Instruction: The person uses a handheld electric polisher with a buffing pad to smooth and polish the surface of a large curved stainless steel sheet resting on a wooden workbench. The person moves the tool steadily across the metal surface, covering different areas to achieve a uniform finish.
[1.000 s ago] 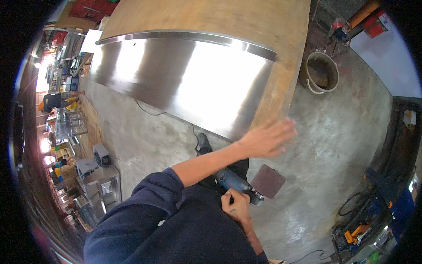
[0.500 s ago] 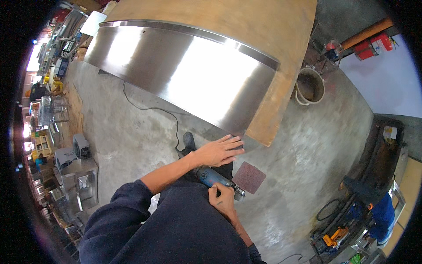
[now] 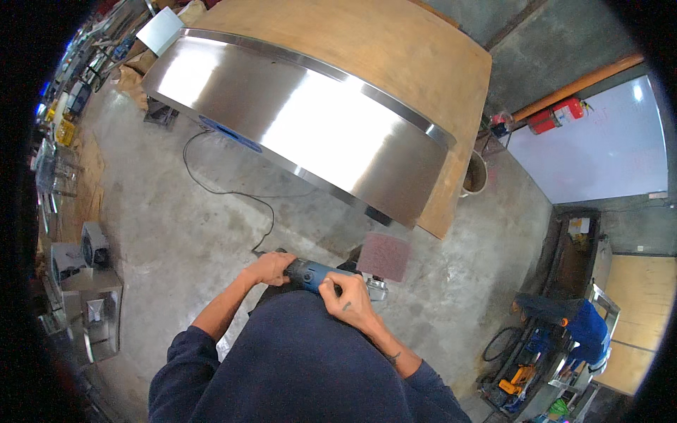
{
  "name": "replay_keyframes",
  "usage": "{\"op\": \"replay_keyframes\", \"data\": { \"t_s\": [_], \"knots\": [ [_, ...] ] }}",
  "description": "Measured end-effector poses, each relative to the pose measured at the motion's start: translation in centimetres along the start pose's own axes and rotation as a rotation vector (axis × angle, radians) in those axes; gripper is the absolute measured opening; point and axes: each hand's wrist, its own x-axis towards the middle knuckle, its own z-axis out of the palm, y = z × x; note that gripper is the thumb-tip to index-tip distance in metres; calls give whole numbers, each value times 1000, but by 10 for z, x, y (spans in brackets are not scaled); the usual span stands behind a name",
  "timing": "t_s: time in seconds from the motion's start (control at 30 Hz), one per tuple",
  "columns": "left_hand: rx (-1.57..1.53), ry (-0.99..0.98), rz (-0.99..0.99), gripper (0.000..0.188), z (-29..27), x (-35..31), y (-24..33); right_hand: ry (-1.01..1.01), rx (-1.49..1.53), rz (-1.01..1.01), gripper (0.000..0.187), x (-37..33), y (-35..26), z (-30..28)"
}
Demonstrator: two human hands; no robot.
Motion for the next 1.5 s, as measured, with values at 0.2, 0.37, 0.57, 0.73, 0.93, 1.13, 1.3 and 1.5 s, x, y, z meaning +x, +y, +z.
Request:
{"op": "replay_keyframes", "data": {
  "t_s": [0.2,0.37,0.57,0.73,0.93,1.13,1.3,1.5],
  "knots": [
    [-100,-11,-107,53,-22,-103,-66,-273,18,-117,30,45,-85,65],
    [-219,165,-243,45,-27,-196,-83,-445,42,-211,32,77,-117,111],
    [-267,275,-383,39,-50,-280,-100,-594,288,-171,40,128,-148,160],
    [-282,332,-476,35,-98,-318,-127,-662,416,-174,42,198,-188,196],
    [-418,455,-526,33,-184,-361,-199,-735,387,-207,42,323,-254,234],
    [-423,608,-666,32,-269,-408,-247,-806,527,-245,46,422,-319,276],
    [-402,677,-708,30,-327,-456,-288,-829,564,-249,46,485,-366,329],
    [-301,729,-657,30,-379,-498,-375,-767,649,-373,40,540,-398,395]
  ]
}}
